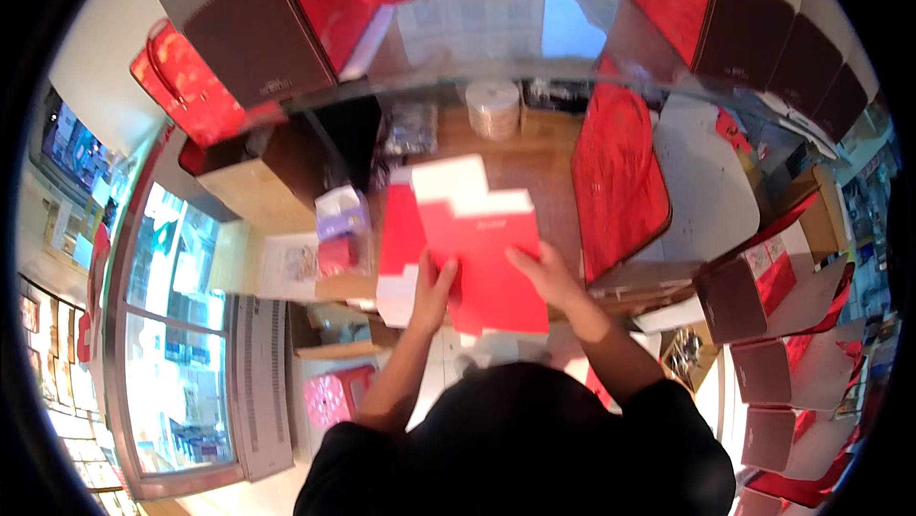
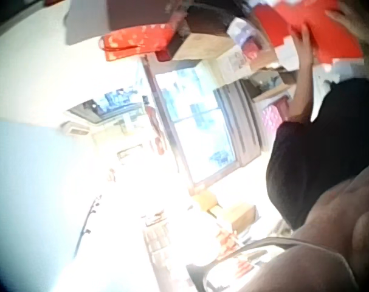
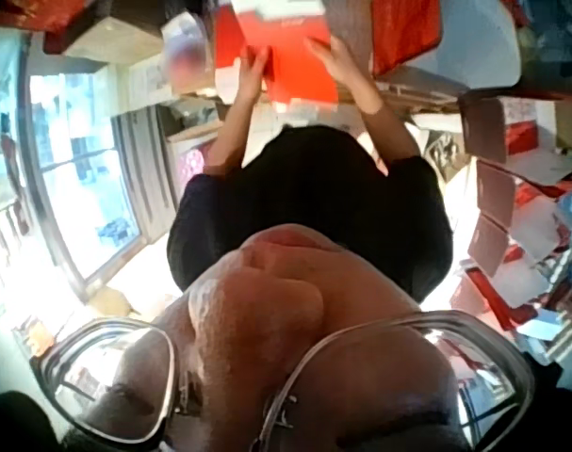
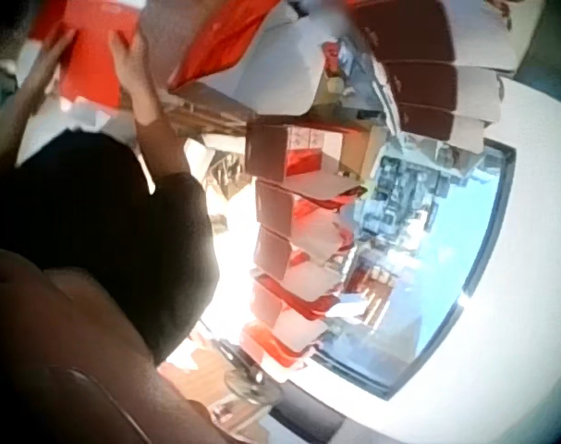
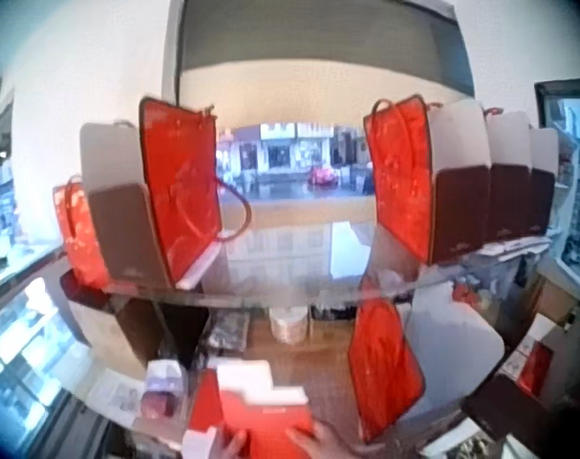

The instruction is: The person assembles red cardboard boxes by hand. They fold the flaps of the flat-packed boxes into a rectangular shape and place the finished boxes into a larger container. The process is repeated for multiple units.

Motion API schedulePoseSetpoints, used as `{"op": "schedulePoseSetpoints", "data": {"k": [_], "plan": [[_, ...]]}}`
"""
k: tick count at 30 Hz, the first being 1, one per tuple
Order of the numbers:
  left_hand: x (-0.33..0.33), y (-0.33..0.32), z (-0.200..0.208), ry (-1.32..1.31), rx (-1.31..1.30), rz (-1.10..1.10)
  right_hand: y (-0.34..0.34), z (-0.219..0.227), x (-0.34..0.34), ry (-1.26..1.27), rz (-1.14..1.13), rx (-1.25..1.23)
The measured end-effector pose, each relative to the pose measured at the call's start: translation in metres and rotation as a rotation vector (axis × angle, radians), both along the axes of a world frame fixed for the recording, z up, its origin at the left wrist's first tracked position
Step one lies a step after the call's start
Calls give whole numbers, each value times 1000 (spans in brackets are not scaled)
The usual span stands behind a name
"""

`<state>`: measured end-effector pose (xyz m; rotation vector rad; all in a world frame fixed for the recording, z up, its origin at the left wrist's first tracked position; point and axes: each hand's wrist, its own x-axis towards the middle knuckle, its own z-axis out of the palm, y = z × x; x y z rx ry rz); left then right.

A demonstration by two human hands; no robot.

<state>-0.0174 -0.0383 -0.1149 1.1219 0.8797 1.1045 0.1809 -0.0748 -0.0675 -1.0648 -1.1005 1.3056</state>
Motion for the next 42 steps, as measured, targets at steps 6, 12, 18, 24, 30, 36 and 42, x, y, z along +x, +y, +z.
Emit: {"op": "schedulePoseSetpoints", "data": {"k": [6, 12, 18, 24, 30, 36, 42], "plan": [[6, -18, 57, 5, 201, -128, -9, 25, 2, -39, -9, 183], [5, -32, 79, 75, 241, -170, -23, 45, -4, -75, -8, 174], [-2, -16, 67, -52, 95, -26, -42, 51, 17, 254, 321, 64], [-3, -23, 66, -38, 258, -202, -29, 54, -1, 126, 88, 245], [7, -33, 101, 74, 281, -214, -27, 59, -5, 151, -73, 254], [18, -31, 100, 81, 297, 70, -26, 71, -8, 156, -114, 301], [22, -21, 105, 114, 256, 119, -31, 64, -8, 8, -118, 258]]}}
